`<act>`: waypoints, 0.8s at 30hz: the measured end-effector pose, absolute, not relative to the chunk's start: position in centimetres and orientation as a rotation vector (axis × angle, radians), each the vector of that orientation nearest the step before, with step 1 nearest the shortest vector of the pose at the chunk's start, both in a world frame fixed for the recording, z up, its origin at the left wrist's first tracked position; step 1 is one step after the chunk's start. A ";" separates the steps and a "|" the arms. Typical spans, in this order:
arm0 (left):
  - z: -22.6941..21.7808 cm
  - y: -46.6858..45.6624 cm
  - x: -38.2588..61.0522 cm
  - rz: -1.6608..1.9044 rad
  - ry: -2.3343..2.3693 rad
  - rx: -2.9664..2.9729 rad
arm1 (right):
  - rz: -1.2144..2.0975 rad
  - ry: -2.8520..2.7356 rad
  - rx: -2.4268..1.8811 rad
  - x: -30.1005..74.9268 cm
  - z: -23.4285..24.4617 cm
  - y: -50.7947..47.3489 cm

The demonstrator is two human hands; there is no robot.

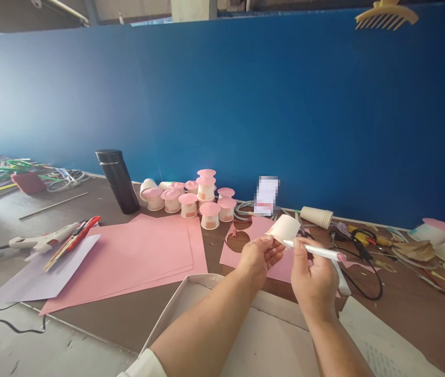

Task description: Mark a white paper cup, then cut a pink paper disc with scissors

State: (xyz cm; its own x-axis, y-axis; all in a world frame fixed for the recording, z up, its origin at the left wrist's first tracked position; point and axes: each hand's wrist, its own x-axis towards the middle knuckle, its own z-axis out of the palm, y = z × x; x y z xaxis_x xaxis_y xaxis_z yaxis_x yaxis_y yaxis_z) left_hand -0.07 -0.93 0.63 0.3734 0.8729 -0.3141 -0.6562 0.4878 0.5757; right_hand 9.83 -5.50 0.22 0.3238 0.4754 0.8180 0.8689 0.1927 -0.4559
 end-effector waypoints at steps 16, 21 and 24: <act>0.7 -1.0 0.0 1.011 0.646 0.400 | -0.416 -1.235 -1.446 9.8 0.7 -5.9; 0.6 -1.0 -0.1 1.015 0.641 0.450 | -0.402 -1.252 -1.460 9.7 0.6 -5.9; 0.3 -1.0 0.0 1.012 0.630 0.484 | -0.375 -1.271 -1.470 9.7 0.5 -5.8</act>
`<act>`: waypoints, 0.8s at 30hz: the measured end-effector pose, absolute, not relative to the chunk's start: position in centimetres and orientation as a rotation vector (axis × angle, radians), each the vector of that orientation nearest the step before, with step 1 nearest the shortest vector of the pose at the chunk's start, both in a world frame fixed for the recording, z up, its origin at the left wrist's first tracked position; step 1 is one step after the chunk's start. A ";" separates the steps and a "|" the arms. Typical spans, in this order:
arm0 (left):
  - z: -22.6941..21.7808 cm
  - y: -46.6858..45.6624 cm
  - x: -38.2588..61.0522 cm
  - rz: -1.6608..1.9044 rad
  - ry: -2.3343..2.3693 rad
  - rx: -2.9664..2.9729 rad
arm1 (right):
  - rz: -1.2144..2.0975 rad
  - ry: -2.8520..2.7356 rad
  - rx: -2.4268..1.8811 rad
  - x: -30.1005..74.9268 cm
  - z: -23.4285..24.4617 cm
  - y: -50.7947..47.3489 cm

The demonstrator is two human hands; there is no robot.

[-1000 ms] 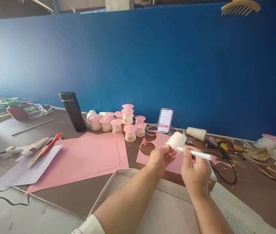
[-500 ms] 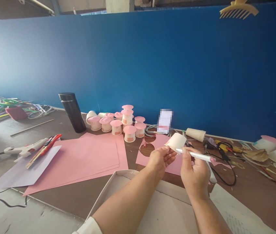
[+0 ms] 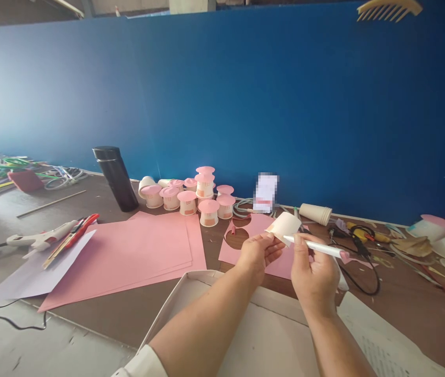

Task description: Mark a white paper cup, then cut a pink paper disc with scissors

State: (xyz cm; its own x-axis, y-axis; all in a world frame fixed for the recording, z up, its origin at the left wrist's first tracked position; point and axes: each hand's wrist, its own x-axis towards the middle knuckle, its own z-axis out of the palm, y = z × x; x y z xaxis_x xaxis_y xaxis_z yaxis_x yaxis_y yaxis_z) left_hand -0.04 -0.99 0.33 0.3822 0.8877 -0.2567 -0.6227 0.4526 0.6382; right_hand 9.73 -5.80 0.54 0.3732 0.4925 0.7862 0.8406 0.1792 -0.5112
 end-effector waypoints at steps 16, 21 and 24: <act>0.5 -1.1 0.0 1.026 0.646 0.537 | -0.420 -1.285 -1.477 9.9 0.4 -5.6; 0.4 -1.1 0.0 1.022 0.643 0.529 | -0.427 -1.292 -1.455 9.8 0.5 -5.7; 0.4 -1.1 -0.1 1.016 0.624 0.498 | -0.428 -1.267 -1.470 9.8 0.6 -5.7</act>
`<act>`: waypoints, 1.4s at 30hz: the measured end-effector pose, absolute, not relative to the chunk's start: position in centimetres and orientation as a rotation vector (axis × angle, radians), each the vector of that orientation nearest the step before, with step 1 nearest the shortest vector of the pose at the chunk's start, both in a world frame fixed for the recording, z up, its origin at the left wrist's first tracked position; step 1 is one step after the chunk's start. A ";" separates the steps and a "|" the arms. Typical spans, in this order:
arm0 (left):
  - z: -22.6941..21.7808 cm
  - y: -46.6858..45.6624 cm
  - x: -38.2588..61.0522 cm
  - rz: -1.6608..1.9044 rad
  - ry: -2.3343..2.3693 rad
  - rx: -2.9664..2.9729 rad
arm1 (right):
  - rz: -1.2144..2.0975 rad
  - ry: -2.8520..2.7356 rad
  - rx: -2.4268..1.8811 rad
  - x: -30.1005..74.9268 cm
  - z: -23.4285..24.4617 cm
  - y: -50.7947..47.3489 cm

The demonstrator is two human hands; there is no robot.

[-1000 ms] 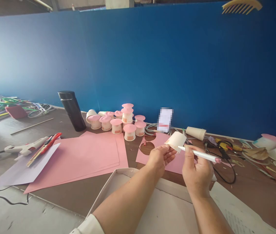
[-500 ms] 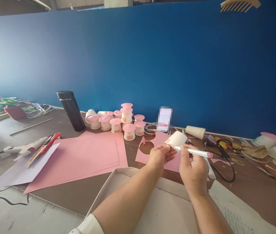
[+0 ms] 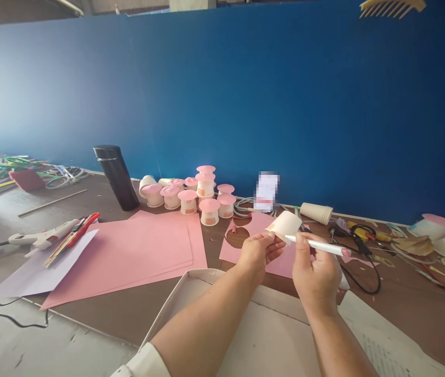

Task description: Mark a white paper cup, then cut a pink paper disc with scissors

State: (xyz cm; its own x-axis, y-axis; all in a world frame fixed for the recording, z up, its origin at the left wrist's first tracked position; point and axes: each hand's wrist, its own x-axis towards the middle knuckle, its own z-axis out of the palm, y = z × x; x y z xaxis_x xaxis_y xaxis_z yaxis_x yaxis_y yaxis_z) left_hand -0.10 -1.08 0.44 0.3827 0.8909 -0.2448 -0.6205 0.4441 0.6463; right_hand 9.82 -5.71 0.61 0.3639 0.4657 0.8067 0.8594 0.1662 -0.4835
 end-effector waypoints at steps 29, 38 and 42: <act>0.3 -0.7 -0.2 1.021 0.646 0.461 | -0.425 -1.305 -1.468 9.7 0.4 -5.5; 0.1 -0.8 0.1 1.045 0.613 0.477 | -0.461 -1.255 -1.406 9.9 0.6 -5.7; 0.1 -0.8 0.2 1.043 0.603 0.489 | -0.448 -1.278 -1.400 9.8 0.6 -5.7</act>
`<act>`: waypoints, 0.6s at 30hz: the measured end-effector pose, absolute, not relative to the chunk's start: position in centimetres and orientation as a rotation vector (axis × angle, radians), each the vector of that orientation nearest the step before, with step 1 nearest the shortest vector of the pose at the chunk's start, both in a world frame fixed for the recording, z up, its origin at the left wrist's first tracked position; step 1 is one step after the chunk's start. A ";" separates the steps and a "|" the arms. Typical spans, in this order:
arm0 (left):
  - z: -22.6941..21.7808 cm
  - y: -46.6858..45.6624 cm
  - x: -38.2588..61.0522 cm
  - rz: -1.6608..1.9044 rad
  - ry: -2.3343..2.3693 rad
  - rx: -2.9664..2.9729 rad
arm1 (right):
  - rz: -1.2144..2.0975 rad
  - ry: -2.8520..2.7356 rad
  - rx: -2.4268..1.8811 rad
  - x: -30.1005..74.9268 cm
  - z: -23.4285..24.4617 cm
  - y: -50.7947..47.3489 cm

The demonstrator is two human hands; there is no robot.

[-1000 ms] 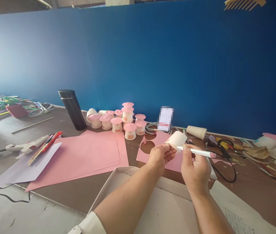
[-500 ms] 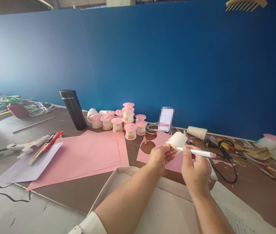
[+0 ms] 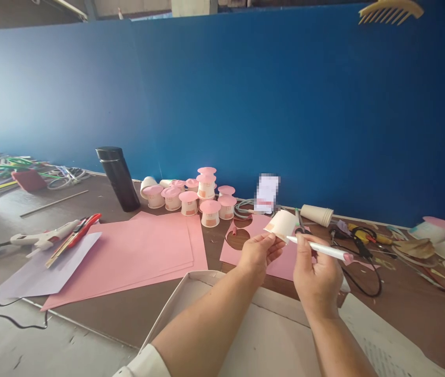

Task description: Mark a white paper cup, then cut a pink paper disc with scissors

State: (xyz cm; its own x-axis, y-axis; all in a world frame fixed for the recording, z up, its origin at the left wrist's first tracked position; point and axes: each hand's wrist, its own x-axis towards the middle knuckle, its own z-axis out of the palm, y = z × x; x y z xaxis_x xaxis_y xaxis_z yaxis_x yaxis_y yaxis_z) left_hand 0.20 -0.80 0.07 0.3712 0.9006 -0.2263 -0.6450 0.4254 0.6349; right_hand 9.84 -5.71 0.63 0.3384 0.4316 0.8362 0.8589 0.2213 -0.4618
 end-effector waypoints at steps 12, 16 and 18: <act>0.0 -1.0 0.3 1.036 0.611 0.567 | -0.392 -1.275 -1.478 9.9 0.5 -5.6; 0.2 -1.1 0.3 1.033 0.615 0.565 | -0.409 -1.277 -1.465 10.0 0.4 -5.6; 0.2 -1.1 0.3 1.035 0.618 0.564 | -0.404 -1.272 -1.471 10.0 0.4 -5.6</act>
